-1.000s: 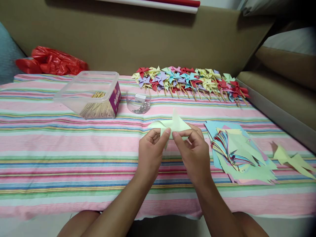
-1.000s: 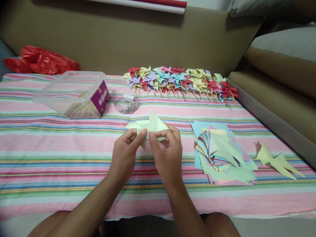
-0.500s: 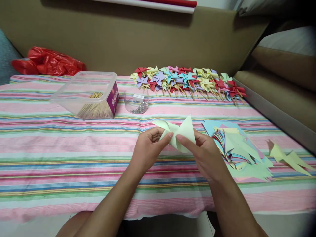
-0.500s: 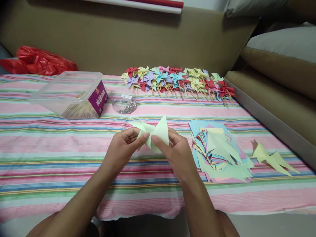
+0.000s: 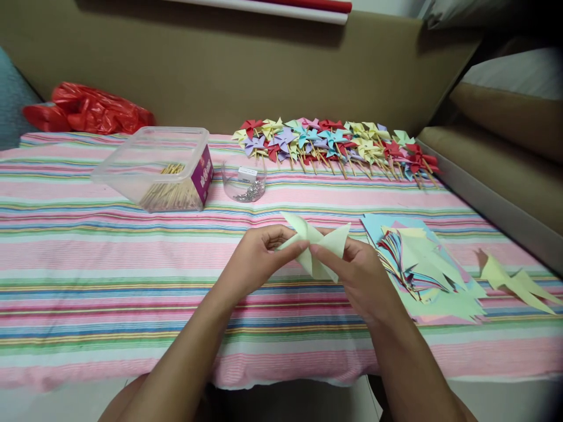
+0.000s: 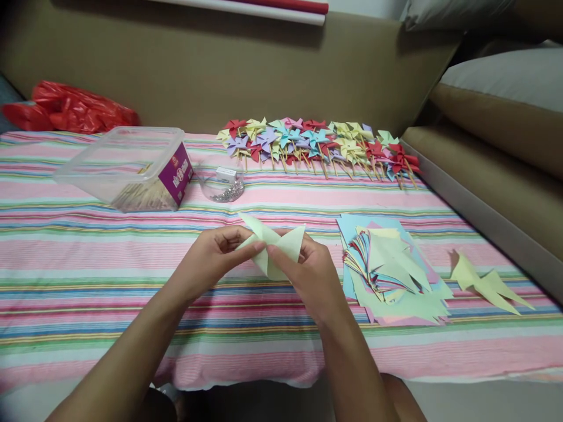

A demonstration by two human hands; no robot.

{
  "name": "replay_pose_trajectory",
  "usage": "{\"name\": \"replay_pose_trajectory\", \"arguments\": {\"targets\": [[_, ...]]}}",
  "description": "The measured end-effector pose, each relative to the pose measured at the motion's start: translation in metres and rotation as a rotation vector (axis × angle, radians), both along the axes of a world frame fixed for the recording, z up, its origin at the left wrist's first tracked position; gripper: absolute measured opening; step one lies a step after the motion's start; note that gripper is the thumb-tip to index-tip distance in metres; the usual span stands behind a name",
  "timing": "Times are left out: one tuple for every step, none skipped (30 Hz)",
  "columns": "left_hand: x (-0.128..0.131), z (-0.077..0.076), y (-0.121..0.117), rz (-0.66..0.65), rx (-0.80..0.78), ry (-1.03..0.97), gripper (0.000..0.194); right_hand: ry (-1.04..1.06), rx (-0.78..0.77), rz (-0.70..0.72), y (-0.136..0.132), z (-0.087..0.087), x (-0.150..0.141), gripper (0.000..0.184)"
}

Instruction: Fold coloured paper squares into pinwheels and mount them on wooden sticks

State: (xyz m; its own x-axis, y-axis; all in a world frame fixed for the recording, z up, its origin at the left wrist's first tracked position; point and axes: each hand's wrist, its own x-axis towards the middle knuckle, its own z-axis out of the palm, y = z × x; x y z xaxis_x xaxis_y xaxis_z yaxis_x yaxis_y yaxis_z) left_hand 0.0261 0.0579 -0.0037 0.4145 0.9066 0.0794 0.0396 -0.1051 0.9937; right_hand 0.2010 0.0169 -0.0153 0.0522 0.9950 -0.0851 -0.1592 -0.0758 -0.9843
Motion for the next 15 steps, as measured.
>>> {"name": "replay_pose_trajectory", "arguments": {"targets": [[0.001,0.000,0.000,0.013,-0.031,-0.065,0.023,0.048,0.012,-0.045,0.001,-0.001,-0.002,0.030],[0.002,0.000,-0.001,0.036,-0.065,-0.132,0.024,0.100,0.025,-0.094,0.001,-0.002,-0.004,0.028],[0.003,0.000,-0.002,0.064,-0.100,-0.192,0.026,0.151,0.035,-0.141,0.001,-0.003,-0.006,0.027],[0.005,-0.001,-0.003,0.090,-0.134,-0.240,0.028,0.198,0.042,-0.179,0.002,-0.003,-0.009,0.026],[0.008,-0.002,-0.005,0.107,-0.166,-0.276,0.029,0.239,0.045,-0.206,0.002,-0.003,-0.011,0.026],[0.011,-0.003,-0.007,0.108,-0.202,-0.302,0.030,0.270,0.049,-0.228,0.003,-0.002,-0.014,0.026],[0.015,-0.005,-0.009,0.102,-0.243,-0.328,0.031,0.292,0.054,-0.249,0.003,-0.001,-0.016,0.026],[0.019,-0.007,-0.012,0.098,-0.280,-0.359,0.032,0.306,0.062,-0.270,0.003,-0.001,-0.019,0.026],[0.024,-0.009,-0.015,0.100,-0.315,-0.395,0.032,0.315,0.073,-0.293,0.003,0.000,-0.021,0.026],[0.029,-0.011,-0.018,0.117,-0.336,-0.436,0.031,0.319,0.086,-0.315,0.003,0.000,-0.024,0.026],[0.034,-0.013,-0.020,0.140,-0.345,-0.477,0.029,0.322,0.097,-0.335,0.003,-0.001,-0.027,0.026],[0.039,-0.014,-0.022,0.171,-0.348,-0.515,0.026,0.325,0.104,-0.351,0.003,-0.002,-0.030,0.026],[0.042,-0.016,-0.023,0.203,-0.346,-0.550,0.023,0.330,0.111,-0.364,0.003,-0.003,-0.033,0.026],[0.045,-0.016,-0.024,0.229,-0.346,-0.578,0.021,0.332,0.116,-0.376,0.002,-0.004,-0.035,0.027],[0.047,-0.017,-0.025,0.250,-0.349,-0.597,0.019,0.332,0.117,-0.386,0.002,-0.006,-0.038,0.027]]}}
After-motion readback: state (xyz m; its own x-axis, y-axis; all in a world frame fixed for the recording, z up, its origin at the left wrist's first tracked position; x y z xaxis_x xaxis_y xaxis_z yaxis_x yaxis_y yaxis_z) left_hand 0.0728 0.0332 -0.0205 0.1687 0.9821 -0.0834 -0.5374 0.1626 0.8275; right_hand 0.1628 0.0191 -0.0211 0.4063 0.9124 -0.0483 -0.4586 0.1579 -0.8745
